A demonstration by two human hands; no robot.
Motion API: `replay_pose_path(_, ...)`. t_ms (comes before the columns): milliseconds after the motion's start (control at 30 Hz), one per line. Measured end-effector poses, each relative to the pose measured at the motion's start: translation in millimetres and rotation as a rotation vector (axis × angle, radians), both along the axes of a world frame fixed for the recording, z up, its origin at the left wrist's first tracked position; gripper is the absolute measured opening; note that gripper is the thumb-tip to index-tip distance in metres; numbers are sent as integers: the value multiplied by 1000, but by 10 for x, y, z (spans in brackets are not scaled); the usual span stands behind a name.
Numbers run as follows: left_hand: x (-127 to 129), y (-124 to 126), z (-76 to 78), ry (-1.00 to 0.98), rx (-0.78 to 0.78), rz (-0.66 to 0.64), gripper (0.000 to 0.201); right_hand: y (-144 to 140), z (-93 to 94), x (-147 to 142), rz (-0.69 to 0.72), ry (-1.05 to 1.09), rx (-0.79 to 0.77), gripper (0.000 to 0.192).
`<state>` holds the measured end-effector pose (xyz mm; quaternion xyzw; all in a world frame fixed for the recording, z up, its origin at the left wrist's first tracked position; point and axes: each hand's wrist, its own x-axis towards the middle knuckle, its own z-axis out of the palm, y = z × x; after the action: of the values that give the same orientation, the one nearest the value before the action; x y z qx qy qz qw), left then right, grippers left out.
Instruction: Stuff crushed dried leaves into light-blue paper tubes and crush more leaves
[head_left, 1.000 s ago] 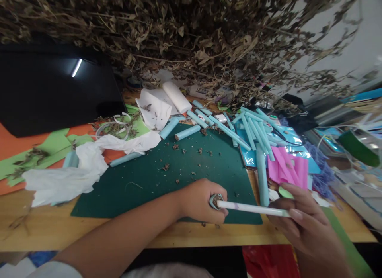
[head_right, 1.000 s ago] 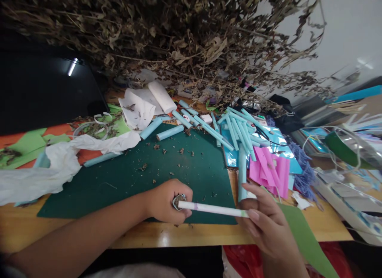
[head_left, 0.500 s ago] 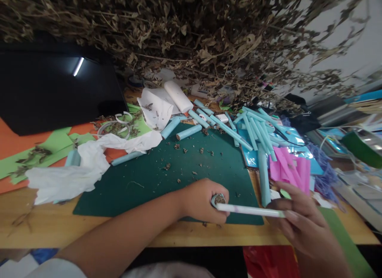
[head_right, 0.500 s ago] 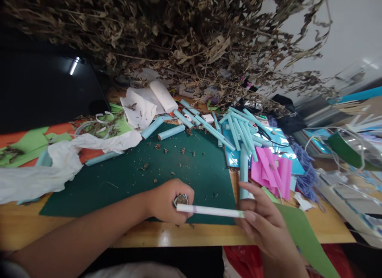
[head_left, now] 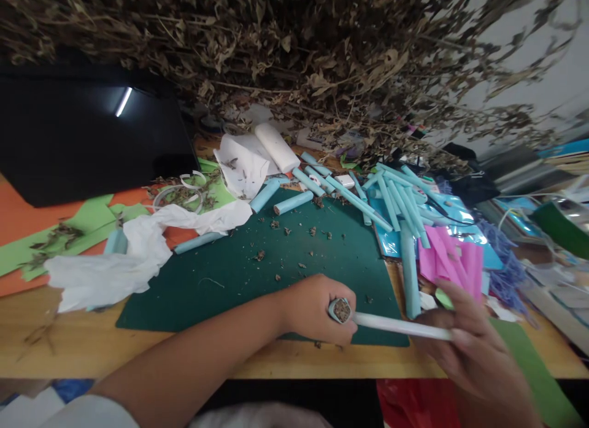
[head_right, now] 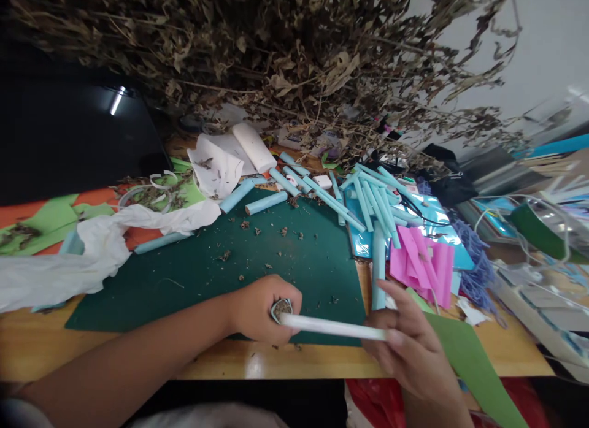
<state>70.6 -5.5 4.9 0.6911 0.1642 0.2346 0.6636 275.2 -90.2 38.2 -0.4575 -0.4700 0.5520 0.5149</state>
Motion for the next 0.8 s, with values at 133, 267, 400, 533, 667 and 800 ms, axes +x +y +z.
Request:
replay_pose_path(133, -1, -8, -9, 8, 6, 11, 15, -4, -4, -17, 76, 128, 87, 38)
replay_pose_path(267, -2, -8, -3, 49, 24, 18, 14, -2, 38, -12, 52, -11, -11, 38)
replay_pose_path(400, -2, 0, 2, 62, 48, 12, 14, -23, 92, 33, 31, -2, 107, 35)
replay_pose_path(533, -3, -1, 3, 76, 56, 9, 11, -55, 116, 64, 41, -225, 15, 29)
replay_pose_path(667, -5, 2, 9, 81, 62, 13, 13, -63, 126, 49, -16, -78, 209, 27)
replay_pose_path(800, -7, 17, 1, 38, 73, -12, 12, -108, 84, 51, 98, -305, 50, 24)
